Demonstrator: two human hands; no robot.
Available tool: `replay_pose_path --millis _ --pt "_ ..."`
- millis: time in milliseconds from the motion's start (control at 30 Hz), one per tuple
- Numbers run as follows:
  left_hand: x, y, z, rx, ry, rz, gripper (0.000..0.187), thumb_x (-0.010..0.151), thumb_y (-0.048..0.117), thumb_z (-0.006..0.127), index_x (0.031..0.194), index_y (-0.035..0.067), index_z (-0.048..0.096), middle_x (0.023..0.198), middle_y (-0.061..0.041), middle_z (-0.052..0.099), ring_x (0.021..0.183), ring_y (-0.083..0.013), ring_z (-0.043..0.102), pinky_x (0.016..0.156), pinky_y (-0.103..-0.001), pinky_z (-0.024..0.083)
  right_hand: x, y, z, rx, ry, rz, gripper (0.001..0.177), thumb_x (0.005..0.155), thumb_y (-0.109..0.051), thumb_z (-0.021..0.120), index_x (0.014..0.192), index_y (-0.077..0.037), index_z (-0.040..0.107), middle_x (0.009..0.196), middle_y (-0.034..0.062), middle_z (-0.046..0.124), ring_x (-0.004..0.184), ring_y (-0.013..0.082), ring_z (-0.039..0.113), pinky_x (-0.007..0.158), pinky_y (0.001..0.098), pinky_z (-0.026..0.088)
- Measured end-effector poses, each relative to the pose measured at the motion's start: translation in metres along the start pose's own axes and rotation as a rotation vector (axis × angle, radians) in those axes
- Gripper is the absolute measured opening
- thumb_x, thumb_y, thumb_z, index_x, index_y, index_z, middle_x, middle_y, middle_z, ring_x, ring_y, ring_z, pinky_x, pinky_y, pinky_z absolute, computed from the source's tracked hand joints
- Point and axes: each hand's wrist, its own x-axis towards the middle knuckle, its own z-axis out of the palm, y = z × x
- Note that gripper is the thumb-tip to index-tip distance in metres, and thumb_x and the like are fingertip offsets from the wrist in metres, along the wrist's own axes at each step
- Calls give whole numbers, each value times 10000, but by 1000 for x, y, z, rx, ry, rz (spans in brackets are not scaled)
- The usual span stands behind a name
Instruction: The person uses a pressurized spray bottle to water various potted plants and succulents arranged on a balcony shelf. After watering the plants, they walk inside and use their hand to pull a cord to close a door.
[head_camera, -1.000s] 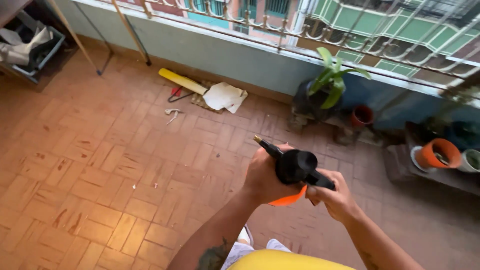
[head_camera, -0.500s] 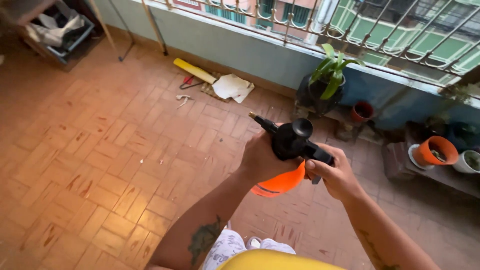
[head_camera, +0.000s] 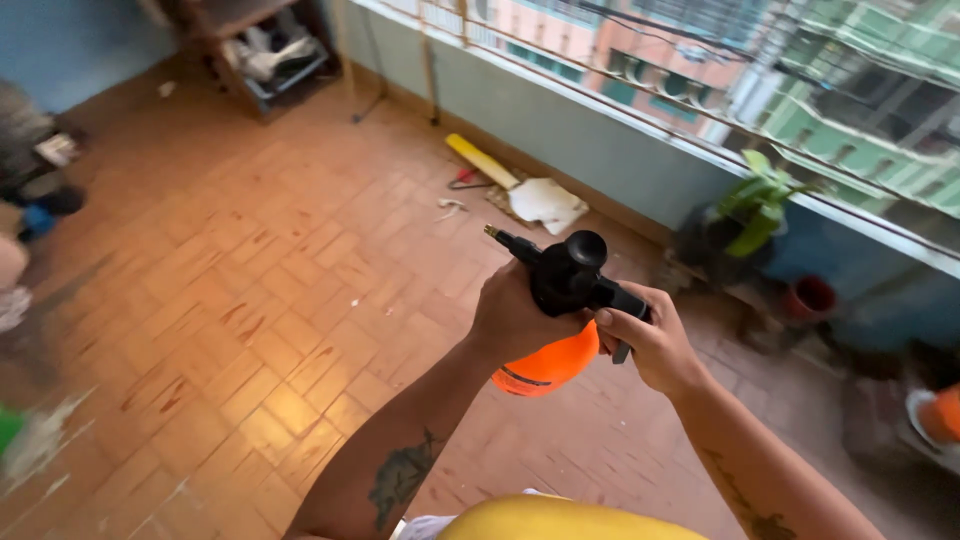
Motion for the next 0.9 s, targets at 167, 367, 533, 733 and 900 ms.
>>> replay_pose_path --millis 167,367,533,733,900 --pt "-27 -23 -93 -26 94 -25 590 535 344 839 1036 129 613 929 -109 723 1018 -378 731 926 -537 563 26 20 92 25 -90 25 218 788 -83 744 641 19 620 396 120 476 378 228 573 363 301 503" --pt "-50 -76 -217 -17 141 -73 559 555 315 825 1024 125 587 918 -104 714 1025 -378 728 948 -555 553 55 54 222 66 -122 51 195 783 -81 730 649 16 626 395 128 482 376 243 594 314 308 498" --pt "-71 -113 -314 -21 164 -119 545 558 311 827 1009 140 574 906 -85 714 1025 -365 733 942 -549 559 78 94 318 128 -175 76 174 791 -69 722 677 26 632 396 133 462 366 257 582 301 326 502" --pt "-98 -151 -410 -66 255 -203 564 573 317 835 1036 108 592 936 -112 721 1024 -391 727 921 -562 562 109 129 420 133 -296 120 187 780 -89 717 669 35 634 386 130 459 359 252 580 284 310 481" --pt "-119 -176 -483 -76 415 -185 595 587 321 836 1076 87 592 920 -125 723 1034 -396 730 941 -574 552 147 153 499 69 -462 154 210 790 -148 707 672 13 641 386 130 488 360 224 569 275 308 465"
